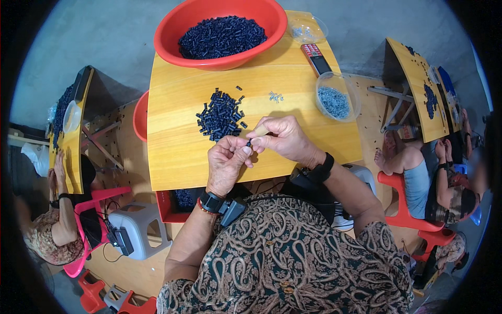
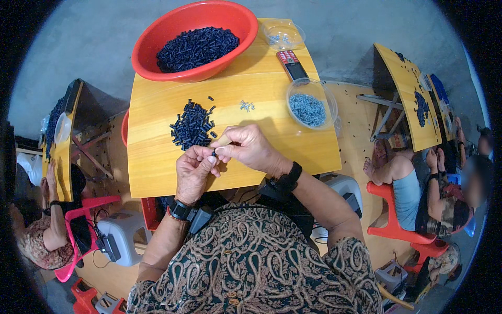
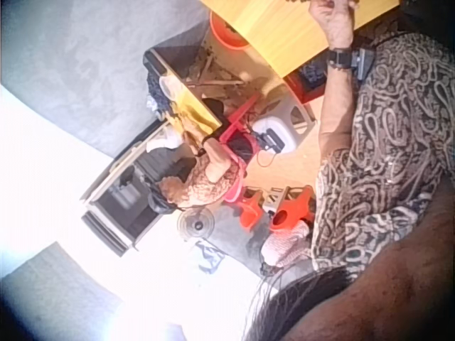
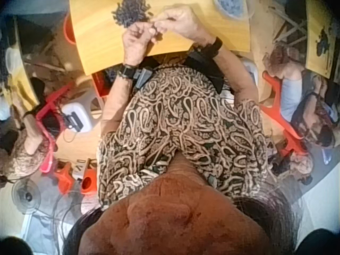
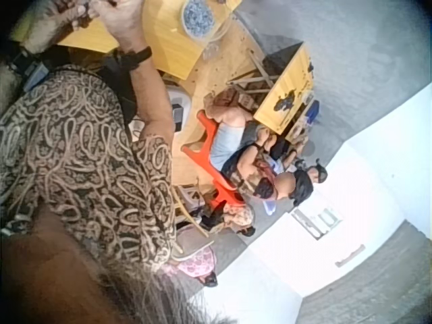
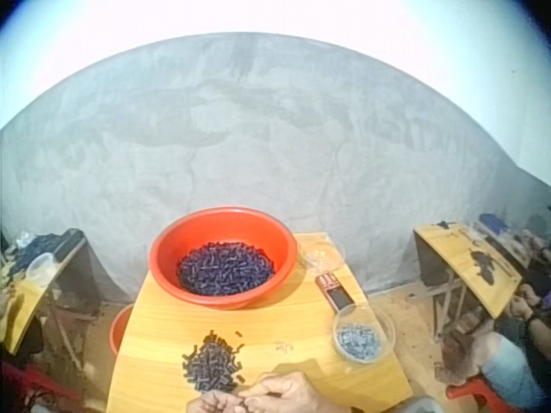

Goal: Manually assembling small plastic components by attaching metal clips.

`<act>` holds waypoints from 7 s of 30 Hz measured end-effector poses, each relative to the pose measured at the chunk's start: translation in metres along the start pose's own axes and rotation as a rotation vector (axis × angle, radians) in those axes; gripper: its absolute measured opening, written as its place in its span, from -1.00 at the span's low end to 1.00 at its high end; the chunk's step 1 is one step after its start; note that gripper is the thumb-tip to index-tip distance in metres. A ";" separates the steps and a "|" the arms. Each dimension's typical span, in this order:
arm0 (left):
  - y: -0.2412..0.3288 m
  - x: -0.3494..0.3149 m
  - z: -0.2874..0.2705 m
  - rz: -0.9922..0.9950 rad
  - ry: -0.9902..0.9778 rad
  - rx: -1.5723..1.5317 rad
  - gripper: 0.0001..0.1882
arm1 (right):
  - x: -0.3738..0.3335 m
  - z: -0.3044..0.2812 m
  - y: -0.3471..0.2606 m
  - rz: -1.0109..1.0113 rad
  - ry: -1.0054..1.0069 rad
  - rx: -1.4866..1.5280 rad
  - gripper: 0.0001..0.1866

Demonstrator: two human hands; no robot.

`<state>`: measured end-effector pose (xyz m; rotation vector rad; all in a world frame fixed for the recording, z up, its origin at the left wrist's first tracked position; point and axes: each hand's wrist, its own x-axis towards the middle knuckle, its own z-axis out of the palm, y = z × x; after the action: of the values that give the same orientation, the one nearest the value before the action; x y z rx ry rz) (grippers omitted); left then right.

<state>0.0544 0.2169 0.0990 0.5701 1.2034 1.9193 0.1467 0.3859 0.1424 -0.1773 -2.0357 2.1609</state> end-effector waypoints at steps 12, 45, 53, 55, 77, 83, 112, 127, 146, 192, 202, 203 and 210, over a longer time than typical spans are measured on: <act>0.004 0.001 0.003 -0.021 0.012 0.013 -0.90 | 0.001 -0.005 -0.002 -0.034 -0.038 -0.106 -0.85; 0.009 0.000 -0.004 -0.121 -0.074 -0.190 -0.89 | 0.000 0.004 -0.005 -0.280 -0.057 -0.397 -0.84; 0.012 0.003 0.001 -0.122 -0.022 -0.253 -0.92 | -0.004 0.009 0.001 -0.198 -0.021 -0.206 -0.72; 0.012 0.002 0.001 -0.129 -0.013 -0.248 -0.92 | -0.004 0.010 0.001 -0.206 0.023 -0.202 -0.68; 0.007 0.002 0.003 -0.155 0.014 -0.232 -0.96 | -0.007 0.019 -0.010 -0.358 0.019 -0.834 -0.73; 0.004 0.001 0.005 -0.079 0.033 -0.089 -0.97 | -0.007 0.017 -0.012 -0.371 -0.054 -0.946 -0.84; 0.046 -0.030 0.000 0.251 0.137 0.230 -0.94 | 0.015 -0.012 0.007 -0.042 0.034 -0.555 -0.82; -0.005 -0.133 -0.222 0.090 1.390 -0.007 -0.86 | 0.040 0.000 0.002 -0.198 0.040 -0.878 -0.88; 0.051 -0.047 -0.032 0.248 0.428 0.359 -0.80 | -0.002 0.041 0.013 0.172 -0.042 0.135 -0.92; 0.006 -0.006 0.020 0.045 0.044 0.214 -0.90 | 0.018 -0.057 0.001 -0.121 0.304 -1.023 -0.93; 0.005 -0.005 0.016 0.071 0.027 0.232 -0.91 | 0.014 -0.054 -0.003 -0.139 0.356 -0.843 -0.89; 0.005 -0.004 0.016 0.071 0.028 0.233 -0.91 | 0.016 -0.053 -0.001 -0.140 0.355 -0.843 -0.89; 0.003 -0.003 0.017 0.046 0.049 0.150 -0.88 | 0.025 -0.043 -0.001 -0.186 0.270 -1.039 -0.95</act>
<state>0.0671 0.2224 0.1096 0.6374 1.3851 1.9012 0.1309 0.4334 0.1417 -0.3501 -2.6246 0.7499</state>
